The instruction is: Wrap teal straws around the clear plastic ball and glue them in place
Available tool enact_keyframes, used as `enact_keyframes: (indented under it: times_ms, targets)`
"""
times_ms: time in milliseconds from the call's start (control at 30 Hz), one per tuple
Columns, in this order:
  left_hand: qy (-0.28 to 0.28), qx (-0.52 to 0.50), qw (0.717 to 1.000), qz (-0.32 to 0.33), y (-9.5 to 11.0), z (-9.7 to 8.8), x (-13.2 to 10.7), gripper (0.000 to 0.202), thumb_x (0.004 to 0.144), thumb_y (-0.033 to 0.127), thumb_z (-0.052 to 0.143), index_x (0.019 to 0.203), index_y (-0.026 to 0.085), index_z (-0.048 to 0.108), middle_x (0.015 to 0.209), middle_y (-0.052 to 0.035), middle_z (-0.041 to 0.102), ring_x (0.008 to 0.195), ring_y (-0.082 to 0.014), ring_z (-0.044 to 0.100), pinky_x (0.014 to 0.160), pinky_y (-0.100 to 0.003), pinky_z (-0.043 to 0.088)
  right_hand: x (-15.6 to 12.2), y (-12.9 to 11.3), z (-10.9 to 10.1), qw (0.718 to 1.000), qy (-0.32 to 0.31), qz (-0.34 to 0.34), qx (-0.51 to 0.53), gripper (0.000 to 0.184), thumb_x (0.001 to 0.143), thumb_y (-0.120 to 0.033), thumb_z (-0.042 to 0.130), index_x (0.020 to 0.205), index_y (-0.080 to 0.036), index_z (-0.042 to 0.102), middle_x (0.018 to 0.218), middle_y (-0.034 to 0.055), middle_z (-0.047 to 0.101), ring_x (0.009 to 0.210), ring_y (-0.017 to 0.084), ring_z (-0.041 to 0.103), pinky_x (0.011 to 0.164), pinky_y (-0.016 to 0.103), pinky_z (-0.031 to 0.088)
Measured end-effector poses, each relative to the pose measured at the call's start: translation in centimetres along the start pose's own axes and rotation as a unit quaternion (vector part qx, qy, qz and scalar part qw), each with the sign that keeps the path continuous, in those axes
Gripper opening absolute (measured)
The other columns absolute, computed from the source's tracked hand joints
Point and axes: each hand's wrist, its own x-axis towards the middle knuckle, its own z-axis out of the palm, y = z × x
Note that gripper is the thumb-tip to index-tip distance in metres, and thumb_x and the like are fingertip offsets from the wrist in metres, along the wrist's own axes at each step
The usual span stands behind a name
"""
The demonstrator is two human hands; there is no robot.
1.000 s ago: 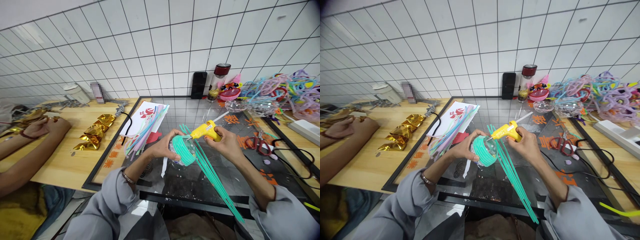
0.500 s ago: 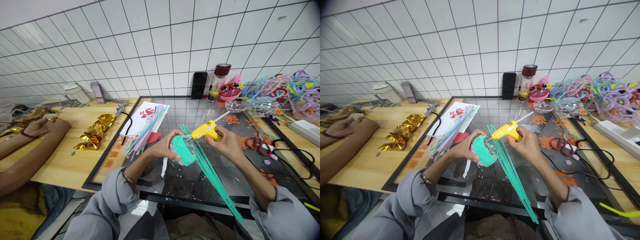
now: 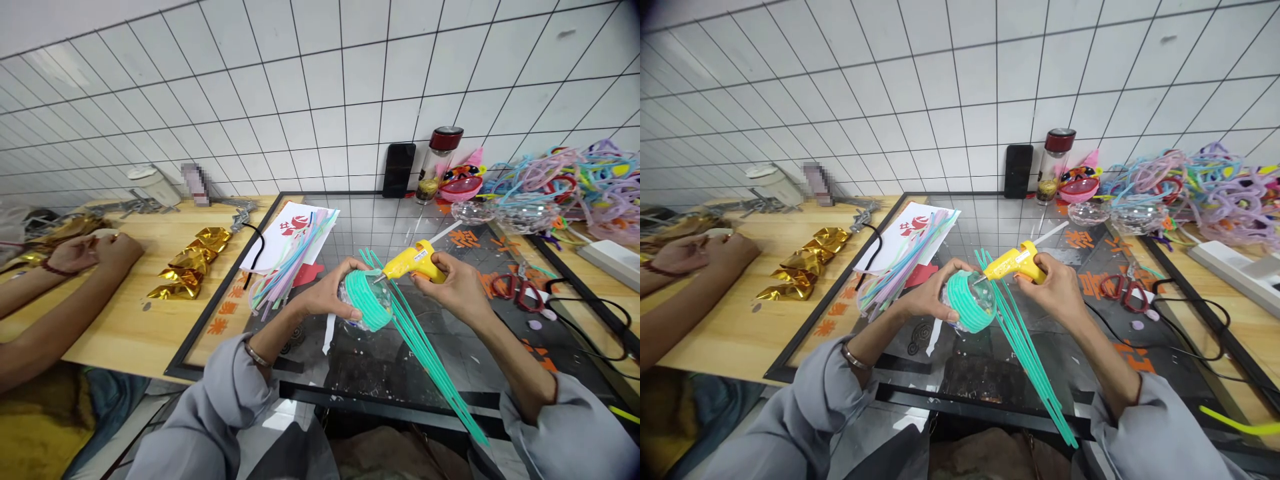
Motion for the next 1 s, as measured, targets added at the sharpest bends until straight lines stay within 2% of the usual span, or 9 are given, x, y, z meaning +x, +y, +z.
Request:
enact_keyframes:
  times_ms: [100, 267, 500, 767, 1000]
  targets:
    - [0.002, -0.001, 1.0, -0.001, 0.07, 0.02, 0.02, 0.085, 0.051, 0.053, 0.091, 0.119, 0.021, 0.049, 0.124, -0.0086, 0.055, 0.115, -0.0295, 0.055, 0.094, -0.04, 0.045, -0.2, 0.1, 0.34, 1.0, -0.001, -0.008, -0.001, 0.032, 0.066, -0.049, 0.066, 0.066, -0.022, 0.049, 0.054, -0.0051, 0.047, 0.049, 0.011, 0.04, 0.049, 0.024, 0.03]
    - [0.008, -0.008, 1.0, 0.001, 0.05, 0.05, 0.06, 0.085, 0.052, 0.053, 0.091, 0.119, 0.022, 0.049, 0.122, -0.0085, 0.056, 0.111, -0.0272, 0.056, 0.092, -0.038, 0.045, -0.41, 0.24, 0.7, 1.0, -0.002, 0.001, 0.007, 0.032, 0.068, -0.049, 0.067, 0.071, -0.021, 0.053, 0.059, -0.0035, 0.052, 0.053, 0.012, 0.044, 0.051, 0.025, 0.033]
    - [-0.001, -0.008, 1.0, 0.005, -0.08, -0.01, 0.04, 0.084, 0.053, 0.052, 0.091, 0.118, 0.021, 0.048, 0.121, -0.0077, 0.055, 0.114, -0.0281, 0.055, 0.094, -0.038, 0.044, -0.16, -0.09, 0.24, 1.0, -0.004, 0.007, 0.015, 0.034, 0.065, -0.051, 0.066, 0.067, -0.022, 0.048, 0.056, -0.004, 0.049, 0.05, 0.011, 0.041, 0.05, 0.025, 0.031]
    - [0.006, 0.006, 1.0, 0.002, -0.06, 0.01, 0.01, 0.086, 0.051, 0.053, 0.091, 0.119, 0.021, 0.049, 0.119, -0.0068, 0.053, 0.107, -0.0259, 0.055, 0.089, -0.035, 0.045, -0.47, -0.32, 1.04, 0.999, -0.004, 0.026, 0.027, 0.035, 0.066, -0.054, 0.066, 0.071, -0.022, 0.051, 0.059, -0.0025, 0.051, 0.053, 0.013, 0.045, 0.052, 0.026, 0.034]
    - [0.0, 0.003, 1.0, 0.0, -0.2, -0.1, 0.06, 0.085, 0.052, 0.052, 0.09, 0.118, 0.021, 0.047, 0.119, -0.007, 0.052, 0.107, -0.0253, 0.053, 0.087, -0.034, 0.044, -0.37, 0.03, 0.85, 0.998, -0.003, 0.028, 0.054, 0.033, 0.066, -0.05, 0.067, 0.072, -0.021, 0.052, 0.063, -0.0013, 0.055, 0.056, 0.013, 0.048, 0.054, 0.026, 0.036]
